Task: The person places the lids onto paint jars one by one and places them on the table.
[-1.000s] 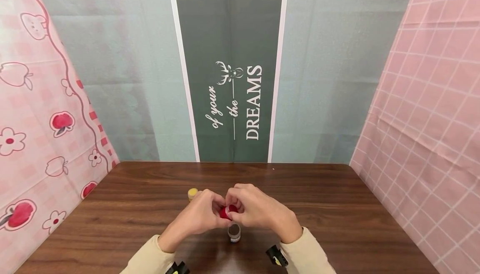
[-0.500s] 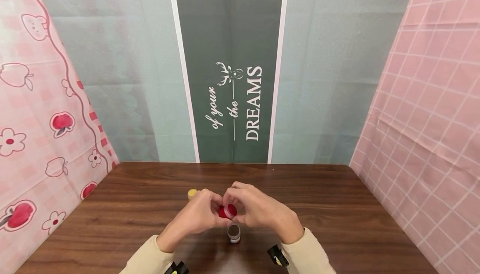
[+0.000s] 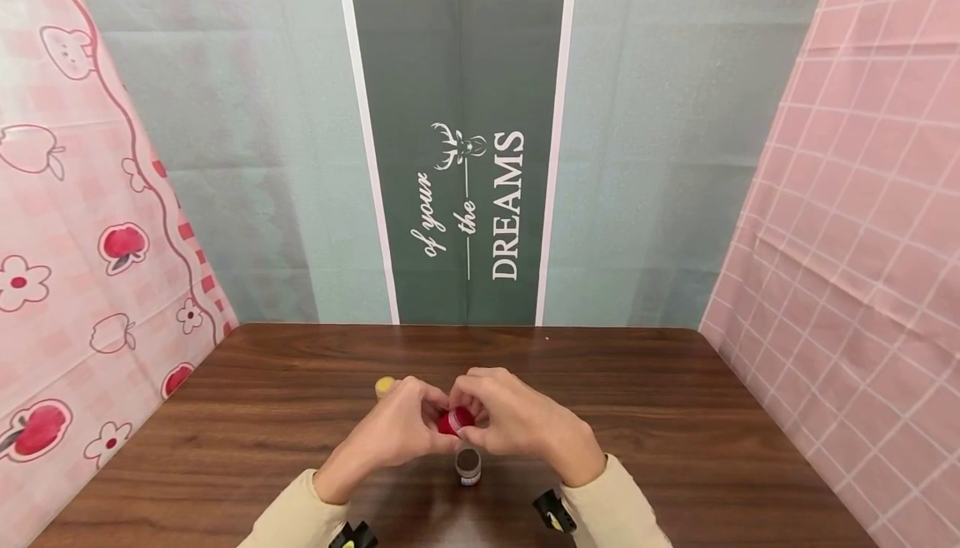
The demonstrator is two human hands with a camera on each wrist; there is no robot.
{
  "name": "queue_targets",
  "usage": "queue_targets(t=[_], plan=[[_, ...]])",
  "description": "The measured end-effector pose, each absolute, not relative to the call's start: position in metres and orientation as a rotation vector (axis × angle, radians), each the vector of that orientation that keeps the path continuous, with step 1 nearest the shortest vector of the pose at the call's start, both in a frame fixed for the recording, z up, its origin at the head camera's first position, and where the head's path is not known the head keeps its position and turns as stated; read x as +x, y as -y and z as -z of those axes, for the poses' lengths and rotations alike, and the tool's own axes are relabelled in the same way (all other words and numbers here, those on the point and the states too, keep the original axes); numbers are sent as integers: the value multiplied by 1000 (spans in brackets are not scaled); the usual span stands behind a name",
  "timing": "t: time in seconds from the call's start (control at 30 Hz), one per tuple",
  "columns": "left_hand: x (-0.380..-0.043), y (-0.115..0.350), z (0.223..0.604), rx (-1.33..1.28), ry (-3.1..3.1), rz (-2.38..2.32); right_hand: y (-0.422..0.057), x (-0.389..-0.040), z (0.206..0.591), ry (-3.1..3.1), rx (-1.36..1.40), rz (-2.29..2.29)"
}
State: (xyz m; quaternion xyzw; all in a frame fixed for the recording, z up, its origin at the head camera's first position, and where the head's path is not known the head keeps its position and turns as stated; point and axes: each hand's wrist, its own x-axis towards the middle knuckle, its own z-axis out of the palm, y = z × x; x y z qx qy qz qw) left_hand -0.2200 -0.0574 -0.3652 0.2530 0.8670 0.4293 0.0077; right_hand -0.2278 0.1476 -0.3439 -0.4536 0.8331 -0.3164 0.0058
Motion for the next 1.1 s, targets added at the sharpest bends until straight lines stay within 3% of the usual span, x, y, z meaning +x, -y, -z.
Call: queue_targets(t=[0.37, 0.73, 1.1], plan=[[-220, 56, 366, 853, -2728, -1354, -149, -227, 344, -2628, -1390, 971], [-221, 58, 366, 796, -2685, -1352, -148, -230, 345, -2599, -1610, 952], [-221, 58, 365, 786, -2670, -1354, -148, -230, 343, -2605, -1463, 949]])
